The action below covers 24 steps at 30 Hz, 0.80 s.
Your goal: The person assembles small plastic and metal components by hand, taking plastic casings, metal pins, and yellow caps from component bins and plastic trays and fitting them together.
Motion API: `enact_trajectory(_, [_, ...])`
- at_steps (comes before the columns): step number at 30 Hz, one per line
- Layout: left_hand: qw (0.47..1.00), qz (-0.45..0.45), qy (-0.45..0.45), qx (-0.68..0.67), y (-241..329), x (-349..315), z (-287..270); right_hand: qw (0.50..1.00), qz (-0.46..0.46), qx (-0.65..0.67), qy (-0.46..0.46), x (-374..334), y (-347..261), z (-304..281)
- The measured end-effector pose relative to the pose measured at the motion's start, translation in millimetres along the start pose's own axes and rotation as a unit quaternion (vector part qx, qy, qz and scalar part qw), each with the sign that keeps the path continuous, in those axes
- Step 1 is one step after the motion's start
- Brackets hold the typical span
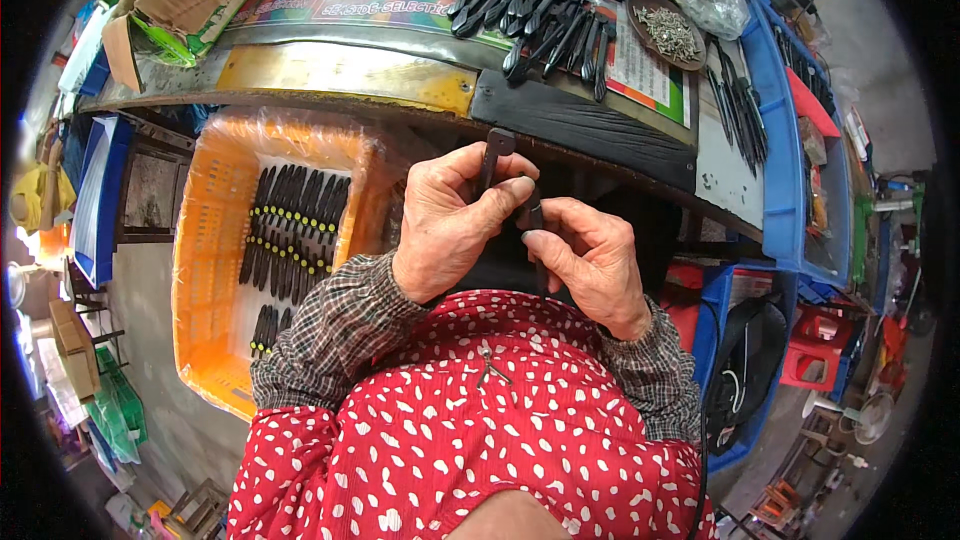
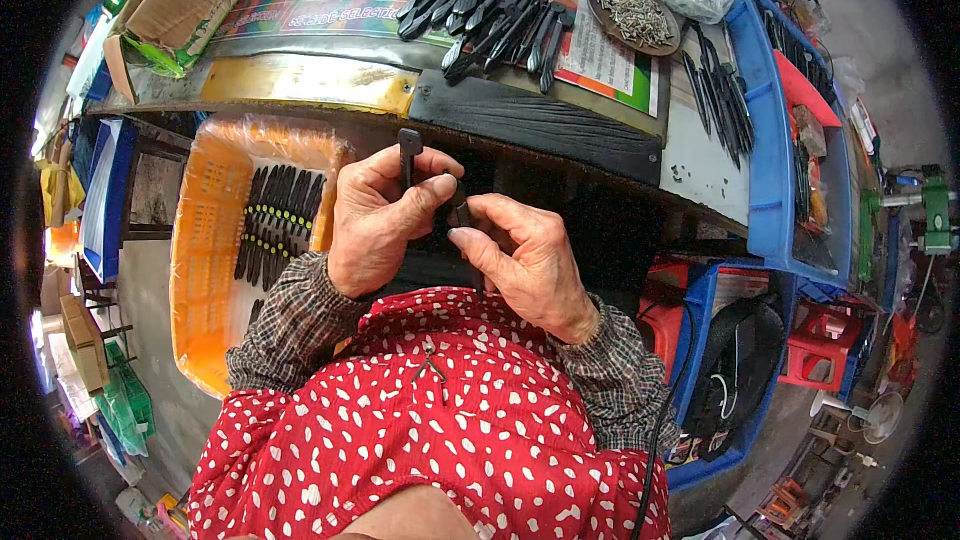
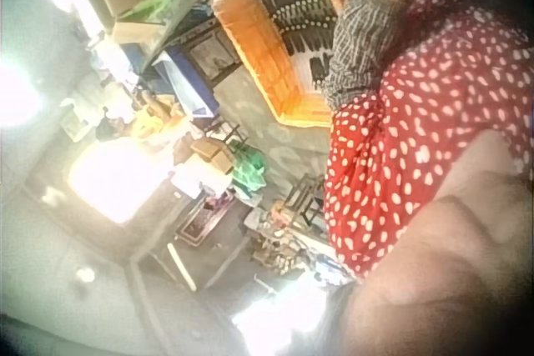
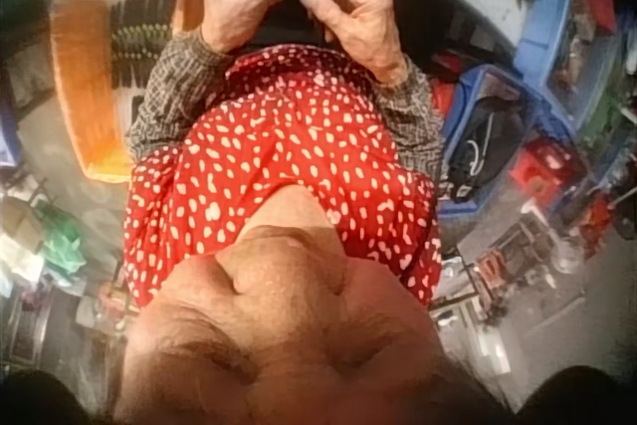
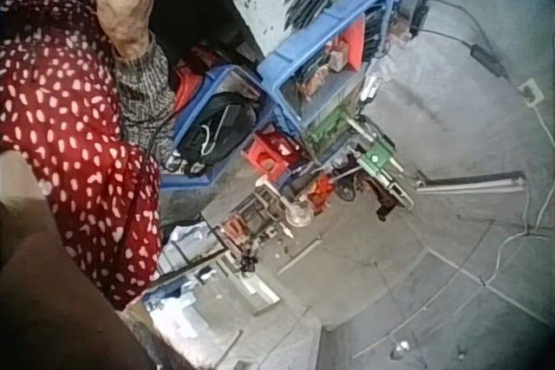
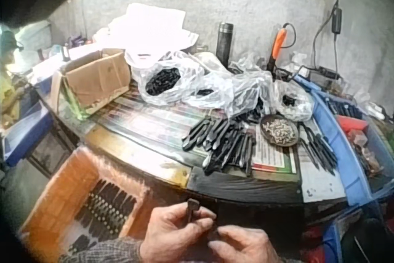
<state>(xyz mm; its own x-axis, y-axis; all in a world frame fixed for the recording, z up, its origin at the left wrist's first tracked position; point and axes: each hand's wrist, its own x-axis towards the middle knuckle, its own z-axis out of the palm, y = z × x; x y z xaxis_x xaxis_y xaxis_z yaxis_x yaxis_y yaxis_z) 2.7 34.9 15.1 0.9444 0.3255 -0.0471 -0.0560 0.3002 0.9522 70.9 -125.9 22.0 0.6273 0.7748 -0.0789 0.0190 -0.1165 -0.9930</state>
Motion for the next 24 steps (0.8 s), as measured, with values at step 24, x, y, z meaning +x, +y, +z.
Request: enact_trajectory(24, [0.996,-0.087,0.010,-0.026,-12,-4,-14,0.993,0.083,0.089,-0.010,4,8,9])
